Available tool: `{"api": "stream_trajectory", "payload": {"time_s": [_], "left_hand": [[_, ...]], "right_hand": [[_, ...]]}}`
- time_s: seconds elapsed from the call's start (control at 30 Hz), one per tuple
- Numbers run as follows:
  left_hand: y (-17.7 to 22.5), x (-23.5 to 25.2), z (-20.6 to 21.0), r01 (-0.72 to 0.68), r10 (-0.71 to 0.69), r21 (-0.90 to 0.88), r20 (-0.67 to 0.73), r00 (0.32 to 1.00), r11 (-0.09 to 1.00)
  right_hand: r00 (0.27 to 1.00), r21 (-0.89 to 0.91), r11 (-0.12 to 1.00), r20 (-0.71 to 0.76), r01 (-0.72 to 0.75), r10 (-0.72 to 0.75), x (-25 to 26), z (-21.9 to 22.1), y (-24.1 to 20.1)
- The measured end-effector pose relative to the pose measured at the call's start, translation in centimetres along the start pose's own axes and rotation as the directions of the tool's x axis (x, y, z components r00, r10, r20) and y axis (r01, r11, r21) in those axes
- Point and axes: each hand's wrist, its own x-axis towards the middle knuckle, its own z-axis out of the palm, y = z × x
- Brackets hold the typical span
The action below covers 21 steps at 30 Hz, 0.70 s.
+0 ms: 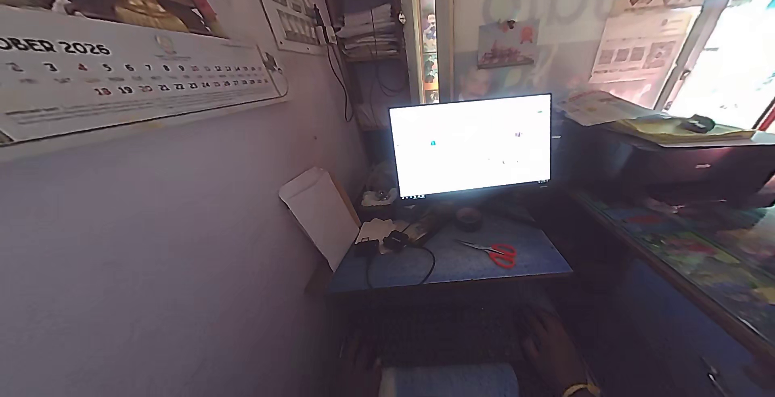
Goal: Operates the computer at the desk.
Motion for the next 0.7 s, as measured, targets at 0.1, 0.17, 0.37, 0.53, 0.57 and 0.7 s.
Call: {"api": "stream_trajectory", "payload": {"time_s": [0.1, 0.17, 0.37, 0.53, 0.57, 0.7], "left_hand": [[-0.02, 0.01, 0.01, 0.005, -0.005, 0.007, 0.008, 1.0, 1.0], [0.06, 0.08, -0.08, 0.007, -0.007, 0.007, 0.012, 1.0, 1.0], [0.25, 0.07, -0.25, 0.022, -0.022, 0.013, 0.031, 0.999, 1.0], [0.29, 0.07, -0.36, 0.006, -0.007, 0.02, 0.034, 0.999, 1.0], [0.23, 0.1, -0.31, 0.005, -0.006, 0.023, 0.039, 0.999, 1.0], [0.07, 0.19, -0.18, 0.0, -0.001, 0.023, 0.03, 1.0, 1.0]], "right_hand": [[1.0, -0.011, 1.0, -0.019, 0.004, -0.004, -0.08, 0.23, 0.08], [1.0, -0.017, 1.0, -0.021, 0.006, -0.006, -0.02, 0.39, 0.2], [1.0, -0.023, 1.0, -0.009, 0.0, 0.0, -0.11, 0.47, 0.25], [1.0, -0.017, 1.0, -0.009, 0.0, -0.001, -0.18, 0.32, 0.18], [1.0, -0.015, 1.0, -0.011, 0.0, -0.001, -0.17, 0.33, 0.2], [1.0, -0.018, 1.0, -0.001, -0.009, 0.009, -0.17, 0.34, 0.25]]}}
